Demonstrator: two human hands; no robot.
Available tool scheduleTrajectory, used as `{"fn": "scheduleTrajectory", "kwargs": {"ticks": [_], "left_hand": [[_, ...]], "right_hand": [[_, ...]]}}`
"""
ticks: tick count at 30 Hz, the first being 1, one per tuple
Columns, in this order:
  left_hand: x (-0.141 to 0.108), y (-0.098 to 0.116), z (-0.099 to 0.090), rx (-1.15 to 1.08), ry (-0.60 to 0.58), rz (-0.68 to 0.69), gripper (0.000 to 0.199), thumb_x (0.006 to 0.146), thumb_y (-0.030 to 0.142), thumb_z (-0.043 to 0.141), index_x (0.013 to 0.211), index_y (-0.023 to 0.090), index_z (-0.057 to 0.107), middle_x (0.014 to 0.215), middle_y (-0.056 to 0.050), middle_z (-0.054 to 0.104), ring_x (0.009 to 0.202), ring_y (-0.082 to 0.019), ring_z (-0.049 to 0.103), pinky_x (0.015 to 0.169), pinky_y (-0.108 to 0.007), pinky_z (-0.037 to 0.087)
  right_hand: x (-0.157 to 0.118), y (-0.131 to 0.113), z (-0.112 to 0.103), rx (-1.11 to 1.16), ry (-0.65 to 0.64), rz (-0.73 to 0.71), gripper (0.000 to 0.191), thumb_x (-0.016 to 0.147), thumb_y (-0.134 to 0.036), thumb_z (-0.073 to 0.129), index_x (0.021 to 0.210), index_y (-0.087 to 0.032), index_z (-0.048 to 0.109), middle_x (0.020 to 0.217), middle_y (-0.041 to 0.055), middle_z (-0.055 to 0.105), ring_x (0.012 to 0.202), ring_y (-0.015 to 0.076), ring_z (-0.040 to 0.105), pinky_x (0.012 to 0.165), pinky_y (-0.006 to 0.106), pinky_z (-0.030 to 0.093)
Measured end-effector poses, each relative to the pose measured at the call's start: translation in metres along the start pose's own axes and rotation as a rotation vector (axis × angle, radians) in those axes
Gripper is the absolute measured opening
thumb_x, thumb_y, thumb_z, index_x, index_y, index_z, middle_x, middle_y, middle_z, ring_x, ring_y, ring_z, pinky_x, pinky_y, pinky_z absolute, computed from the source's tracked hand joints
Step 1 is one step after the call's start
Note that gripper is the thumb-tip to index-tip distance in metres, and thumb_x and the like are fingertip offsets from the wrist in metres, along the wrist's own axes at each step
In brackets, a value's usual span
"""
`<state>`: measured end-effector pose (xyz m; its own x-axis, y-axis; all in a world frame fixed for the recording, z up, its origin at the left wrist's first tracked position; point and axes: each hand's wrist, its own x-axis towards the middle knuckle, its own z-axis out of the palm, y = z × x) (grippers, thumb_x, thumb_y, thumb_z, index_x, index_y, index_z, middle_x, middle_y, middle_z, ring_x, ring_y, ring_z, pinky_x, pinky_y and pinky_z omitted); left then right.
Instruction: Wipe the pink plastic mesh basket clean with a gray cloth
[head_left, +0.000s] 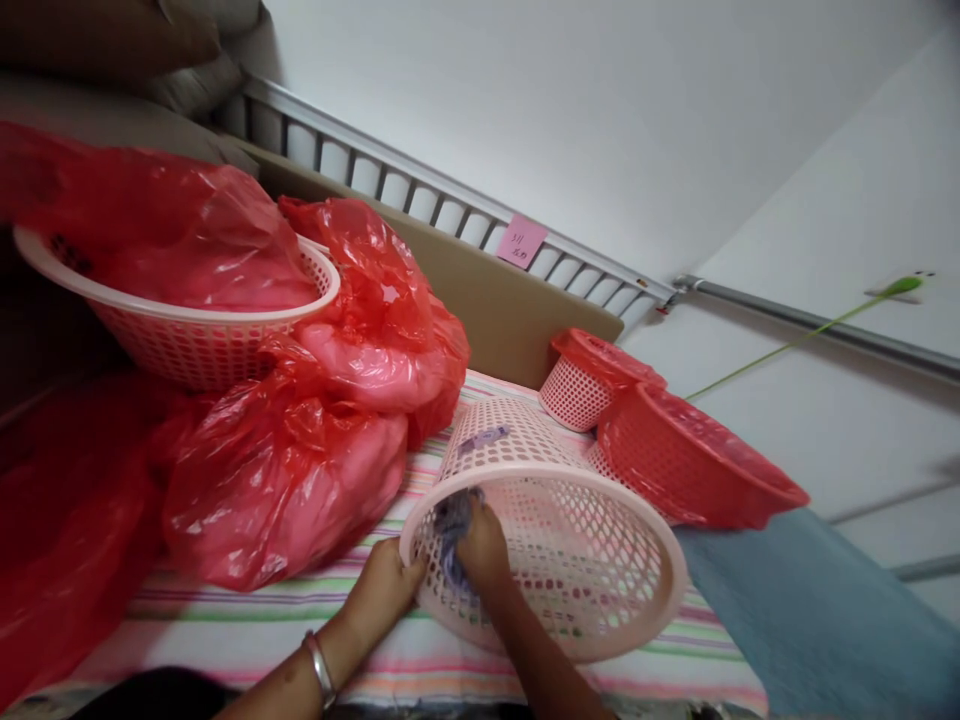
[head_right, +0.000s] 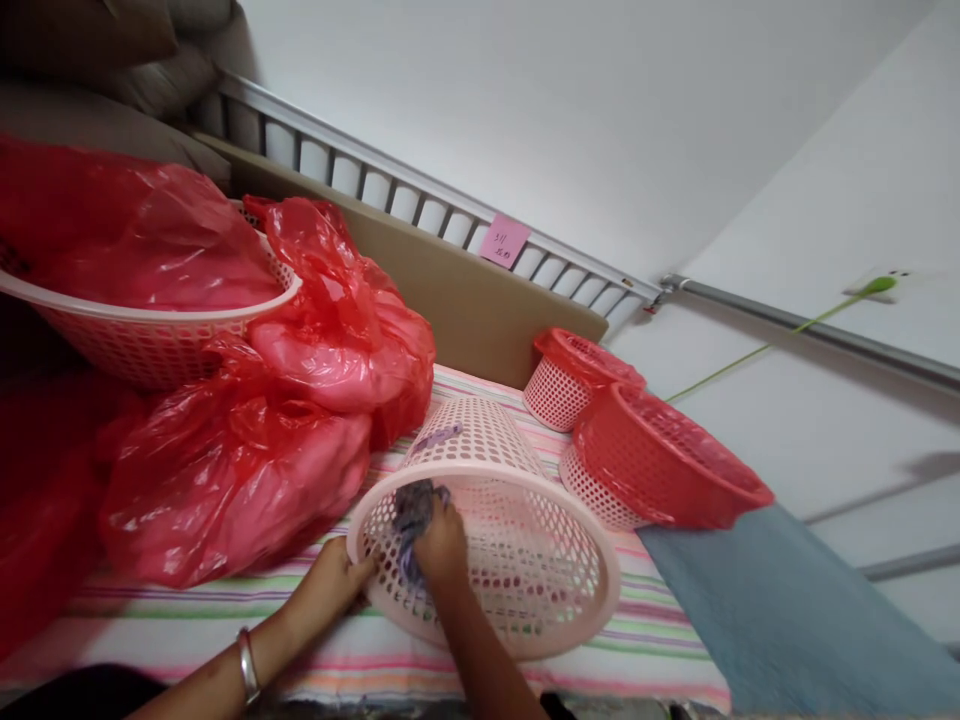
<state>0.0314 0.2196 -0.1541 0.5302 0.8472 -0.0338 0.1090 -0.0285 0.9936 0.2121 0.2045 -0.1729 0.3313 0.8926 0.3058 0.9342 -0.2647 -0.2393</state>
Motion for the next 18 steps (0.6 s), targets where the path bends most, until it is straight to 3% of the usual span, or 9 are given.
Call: {"fn": "scheduleTrajectory", "kwargs": {"ticks": [4,7,11,15,18], "left_hand": [[0.002,0.010,-0.017,0.100,0.015,0.043,0.028,0.077,0.026,0.043,0.065,0.011,0.062,0.057,-0.004,0.063,0.053,-0.017,0.058,0.049,-0.023,0.039],[-0.004,0.022,-0.031,0.229,0.040,0.062,0.031,0.079,0.029,0.042,0.062,0.012,0.061,0.055,-0.004,0.063,0.053,-0.017,0.059,0.049,-0.023,0.036],[-0.008,0.036,-0.051,0.399,0.083,0.073,0.034,0.081,0.031,0.042,0.058,0.013,0.060,0.053,-0.005,0.062,0.053,-0.017,0.059,0.047,-0.022,0.032],[-0.003,0.037,-0.060,0.467,0.052,0.102,0.028,0.079,0.027,0.043,0.065,0.013,0.063,0.059,-0.004,0.064,0.056,-0.016,0.059,0.048,-0.021,0.032],[-0.001,0.037,-0.061,0.446,0.016,0.094,0.023,0.076,0.022,0.044,0.066,0.013,0.062,0.059,-0.003,0.062,0.055,-0.014,0.058,0.049,-0.020,0.033]], "right_hand": [[-0.079,-0.007,-0.011,-0.046,-0.061,-0.180,0.057,0.062,-0.008,0.049,0.118,-0.014,0.054,0.116,0.0145,0.057,0.109,0.0283,0.052,0.093,0.040,0.042],[-0.100,-0.017,-0.023,-0.039,-0.119,-0.233,0.061,0.059,-0.004,0.048,0.118,-0.018,0.054,0.119,0.0133,0.054,0.111,0.0281,0.050,0.093,0.040,0.042],[-0.067,-0.035,-0.030,-0.028,-0.151,-0.172,0.059,0.060,-0.001,0.046,0.116,-0.018,0.056,0.113,0.0127,0.054,0.106,0.0265,0.051,0.090,0.036,0.042],[-0.003,-0.037,-0.019,-0.001,-0.084,-0.184,0.053,0.067,-0.004,0.046,0.116,-0.018,0.058,0.105,0.0132,0.058,0.099,0.0263,0.053,0.087,0.036,0.041],[0.045,-0.027,-0.006,0.078,-0.047,-0.196,0.047,0.073,-0.009,0.046,0.119,-0.018,0.056,0.111,0.0116,0.059,0.105,0.0248,0.050,0.092,0.036,0.038]]}}
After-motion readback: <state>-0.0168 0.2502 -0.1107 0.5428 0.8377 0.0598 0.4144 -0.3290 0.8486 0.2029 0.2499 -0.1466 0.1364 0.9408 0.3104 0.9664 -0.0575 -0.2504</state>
